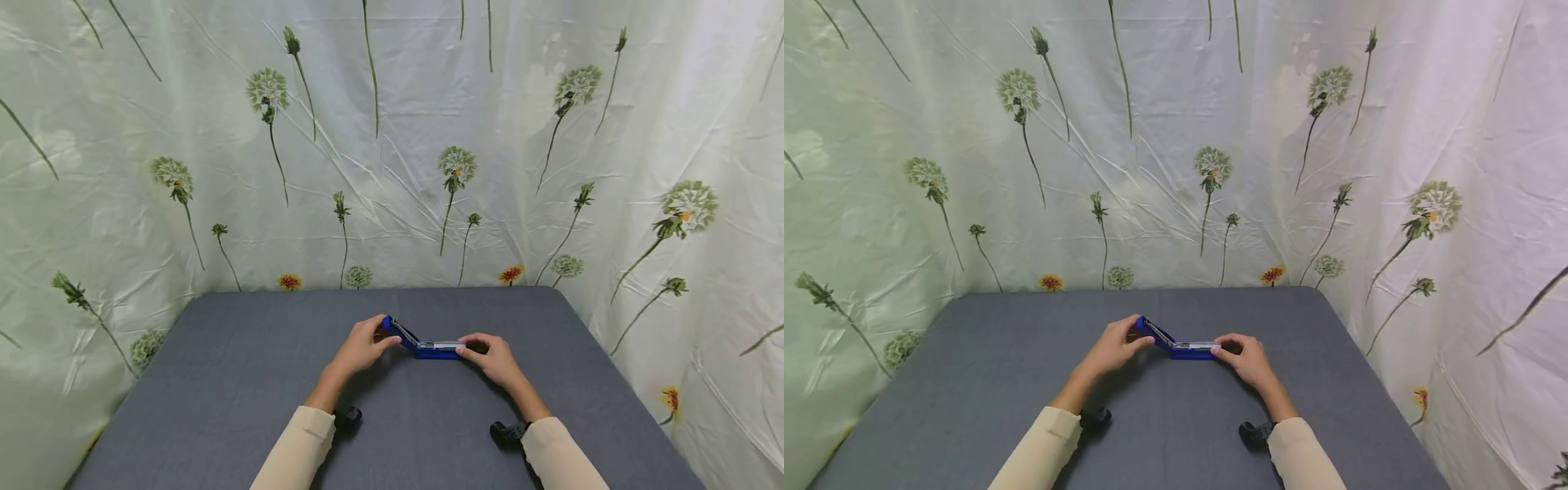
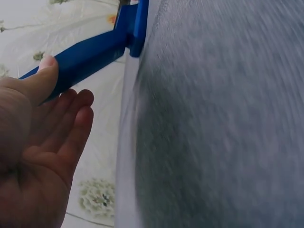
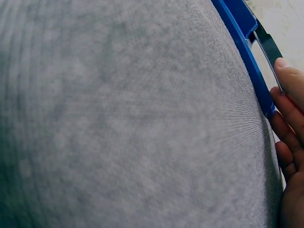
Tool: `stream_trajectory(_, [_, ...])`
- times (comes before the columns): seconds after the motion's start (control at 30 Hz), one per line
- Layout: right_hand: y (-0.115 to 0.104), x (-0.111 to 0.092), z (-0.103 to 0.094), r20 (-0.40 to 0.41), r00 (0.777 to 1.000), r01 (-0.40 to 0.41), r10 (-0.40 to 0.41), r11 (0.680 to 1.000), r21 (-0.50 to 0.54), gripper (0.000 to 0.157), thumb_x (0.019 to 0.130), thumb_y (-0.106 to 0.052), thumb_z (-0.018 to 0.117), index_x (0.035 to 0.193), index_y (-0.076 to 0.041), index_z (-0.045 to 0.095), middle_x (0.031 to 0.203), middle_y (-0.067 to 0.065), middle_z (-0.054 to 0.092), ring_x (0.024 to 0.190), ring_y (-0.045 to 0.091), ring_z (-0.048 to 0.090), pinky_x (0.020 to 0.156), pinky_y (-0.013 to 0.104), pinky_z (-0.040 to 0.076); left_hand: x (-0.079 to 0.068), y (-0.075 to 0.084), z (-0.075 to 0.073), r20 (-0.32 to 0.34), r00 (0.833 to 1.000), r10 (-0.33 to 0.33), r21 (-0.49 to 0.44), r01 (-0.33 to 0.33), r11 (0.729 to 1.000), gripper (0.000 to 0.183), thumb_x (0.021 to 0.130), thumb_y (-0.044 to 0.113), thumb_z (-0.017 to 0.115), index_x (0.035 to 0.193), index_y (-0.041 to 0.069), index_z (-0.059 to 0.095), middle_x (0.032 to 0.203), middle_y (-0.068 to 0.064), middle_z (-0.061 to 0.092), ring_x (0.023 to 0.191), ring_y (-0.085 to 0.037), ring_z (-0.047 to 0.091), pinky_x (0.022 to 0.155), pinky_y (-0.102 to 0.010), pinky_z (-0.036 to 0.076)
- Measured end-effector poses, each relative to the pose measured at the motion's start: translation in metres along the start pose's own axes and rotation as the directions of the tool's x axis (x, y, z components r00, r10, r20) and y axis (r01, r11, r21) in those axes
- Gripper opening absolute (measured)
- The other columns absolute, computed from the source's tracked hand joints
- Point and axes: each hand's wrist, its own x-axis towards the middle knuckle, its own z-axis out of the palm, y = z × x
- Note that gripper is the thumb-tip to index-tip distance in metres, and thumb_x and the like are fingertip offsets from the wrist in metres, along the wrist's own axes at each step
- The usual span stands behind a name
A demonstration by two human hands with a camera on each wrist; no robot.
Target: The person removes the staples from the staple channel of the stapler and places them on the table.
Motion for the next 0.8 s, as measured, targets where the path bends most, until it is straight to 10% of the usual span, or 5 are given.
stream_trajectory(0.8, [-0.004, 0.000, 0.000, 0.003, 0.999, -0.044, 0.044, 0.999, 0.008, 0.024, 0.090, -0.030, 0.082, 0.108, -0.015, 0.079, 0.104, 0.004, 0.076, 0.085, 0.011, 0.062, 0.077, 0.025, 0.050, -0.008, -0.017, -0.010, -0.005, 0.993, -0.118, 0.105, 0.117, 0.988, 0.030, 0.086, 0.032, 0.085, 0.112, 0.019, 0.073, 0.102, 0.000, 0.074, 0.086, -0.011, 0.063, 0.082, -0.036, 0.053])
